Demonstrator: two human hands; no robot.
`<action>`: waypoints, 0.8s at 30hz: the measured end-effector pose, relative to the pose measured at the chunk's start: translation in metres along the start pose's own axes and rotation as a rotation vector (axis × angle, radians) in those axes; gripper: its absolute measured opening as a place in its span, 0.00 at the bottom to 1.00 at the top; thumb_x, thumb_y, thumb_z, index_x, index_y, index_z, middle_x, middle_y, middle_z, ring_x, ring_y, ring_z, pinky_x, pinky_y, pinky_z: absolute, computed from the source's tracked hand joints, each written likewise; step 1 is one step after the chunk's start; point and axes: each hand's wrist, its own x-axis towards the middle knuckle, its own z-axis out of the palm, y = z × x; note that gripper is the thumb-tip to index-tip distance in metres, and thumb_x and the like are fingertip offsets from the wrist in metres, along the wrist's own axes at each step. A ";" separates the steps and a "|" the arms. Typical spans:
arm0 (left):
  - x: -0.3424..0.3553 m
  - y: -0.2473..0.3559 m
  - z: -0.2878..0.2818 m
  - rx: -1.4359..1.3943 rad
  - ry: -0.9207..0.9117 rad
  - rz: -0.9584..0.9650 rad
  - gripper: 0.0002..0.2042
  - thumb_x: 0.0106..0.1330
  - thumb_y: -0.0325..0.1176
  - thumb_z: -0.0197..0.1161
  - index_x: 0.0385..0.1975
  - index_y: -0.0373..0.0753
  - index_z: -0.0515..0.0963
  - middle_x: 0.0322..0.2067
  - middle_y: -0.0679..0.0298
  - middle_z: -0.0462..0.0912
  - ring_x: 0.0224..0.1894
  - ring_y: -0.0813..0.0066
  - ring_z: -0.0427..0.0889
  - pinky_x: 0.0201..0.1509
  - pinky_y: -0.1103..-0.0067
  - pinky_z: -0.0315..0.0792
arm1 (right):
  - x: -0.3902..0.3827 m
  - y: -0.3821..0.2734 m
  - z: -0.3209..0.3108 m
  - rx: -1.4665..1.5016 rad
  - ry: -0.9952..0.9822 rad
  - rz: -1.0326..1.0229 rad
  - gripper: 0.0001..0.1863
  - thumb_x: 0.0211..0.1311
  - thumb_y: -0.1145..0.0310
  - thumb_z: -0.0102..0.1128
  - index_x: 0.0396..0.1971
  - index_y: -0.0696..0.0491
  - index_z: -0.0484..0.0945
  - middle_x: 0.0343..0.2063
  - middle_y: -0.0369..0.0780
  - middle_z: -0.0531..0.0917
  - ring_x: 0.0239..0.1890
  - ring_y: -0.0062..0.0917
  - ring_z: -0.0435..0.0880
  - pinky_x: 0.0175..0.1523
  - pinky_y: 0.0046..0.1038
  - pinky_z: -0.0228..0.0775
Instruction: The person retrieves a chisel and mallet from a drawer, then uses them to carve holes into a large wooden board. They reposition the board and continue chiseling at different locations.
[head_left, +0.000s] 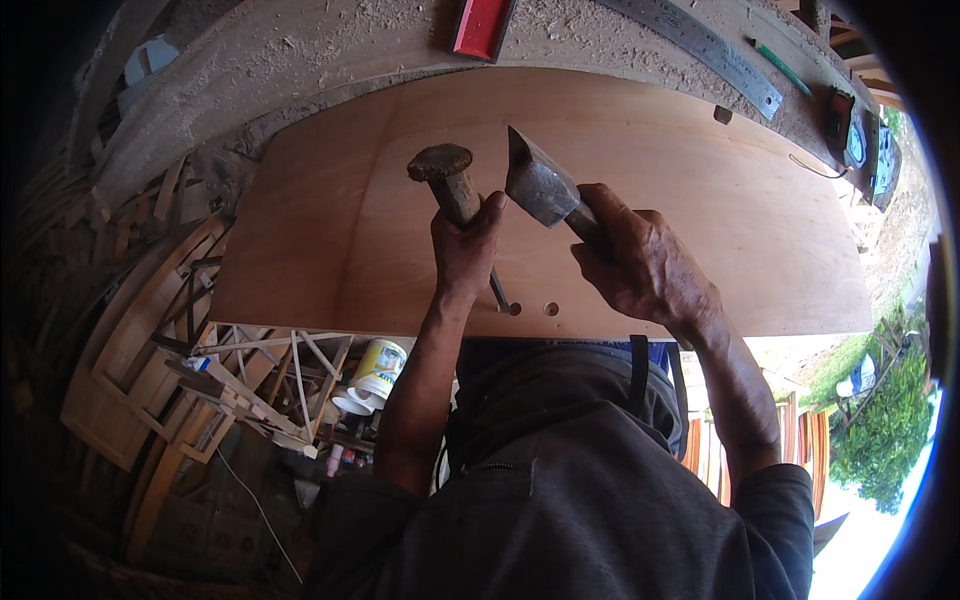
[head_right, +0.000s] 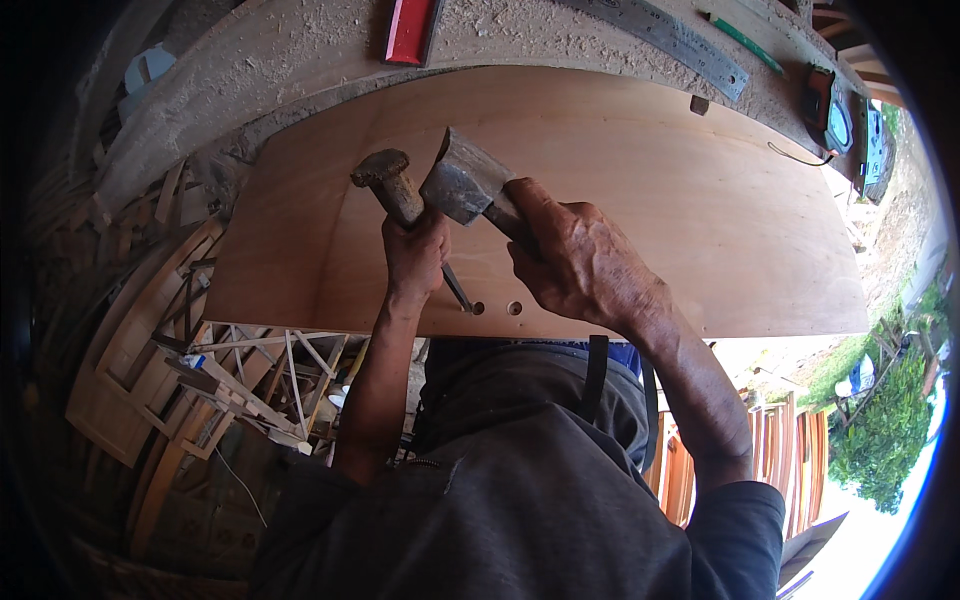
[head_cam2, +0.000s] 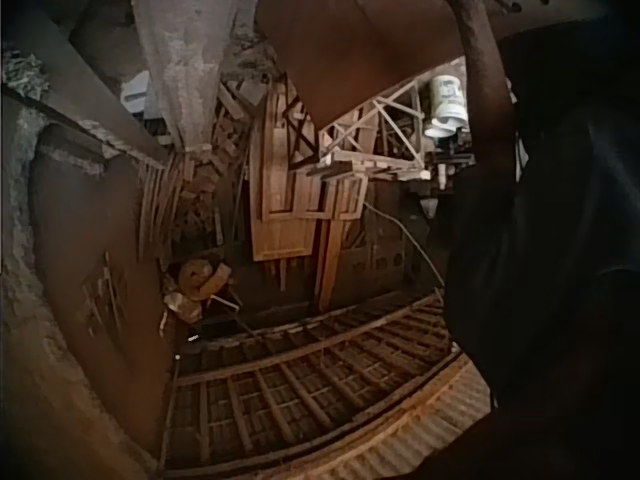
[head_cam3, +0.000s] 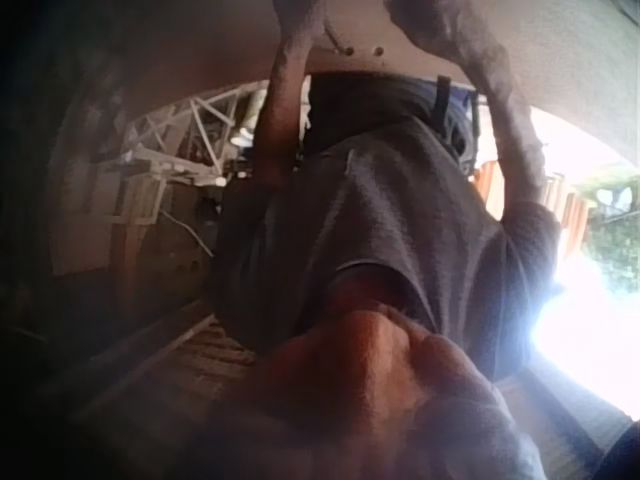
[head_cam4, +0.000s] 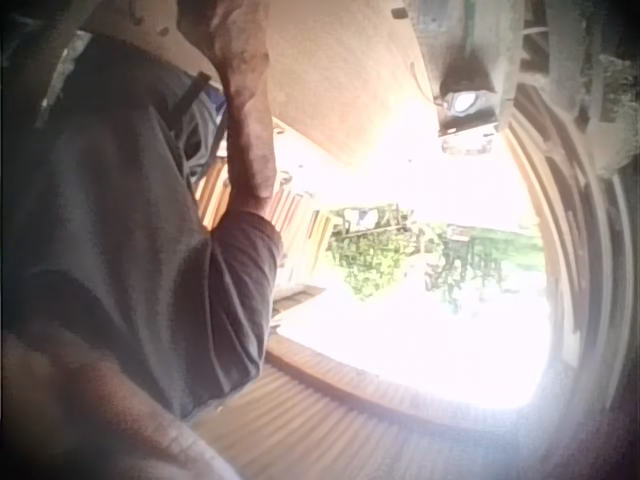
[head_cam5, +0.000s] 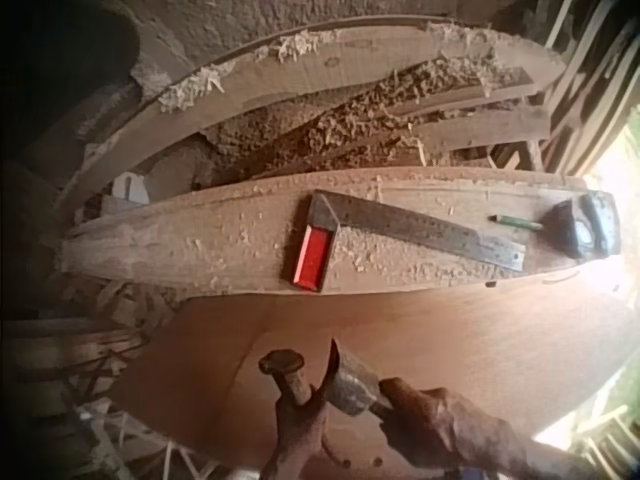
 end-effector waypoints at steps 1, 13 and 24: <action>0.001 -0.002 0.000 0.049 0.005 0.032 0.19 0.68 0.33 0.68 0.17 0.42 0.66 0.16 0.77 0.64 0.18 0.89 0.61 0.21 0.82 0.57 | 0.001 0.000 0.000 0.008 0.003 -0.011 0.22 0.59 0.75 0.63 0.54 0.56 0.71 0.21 0.48 0.83 0.25 0.42 0.87 0.31 0.41 0.78; -0.007 -0.004 0.002 0.132 -0.065 -0.016 0.16 0.67 0.36 0.69 0.20 0.38 0.71 0.18 0.75 0.70 0.21 0.90 0.66 0.25 0.82 0.62 | 0.007 -0.006 -0.001 0.031 0.039 -0.083 0.22 0.58 0.75 0.63 0.54 0.56 0.72 0.20 0.47 0.82 0.23 0.40 0.85 0.31 0.39 0.76; -0.049 0.001 0.011 0.079 0.094 0.433 0.09 0.69 0.30 0.67 0.31 0.35 0.75 0.27 0.70 0.76 0.29 0.86 0.73 0.34 0.82 0.69 | 0.003 -0.027 -0.009 -0.157 -0.095 -0.224 0.18 0.61 0.78 0.60 0.50 0.56 0.71 0.27 0.52 0.85 0.30 0.47 0.87 0.35 0.43 0.79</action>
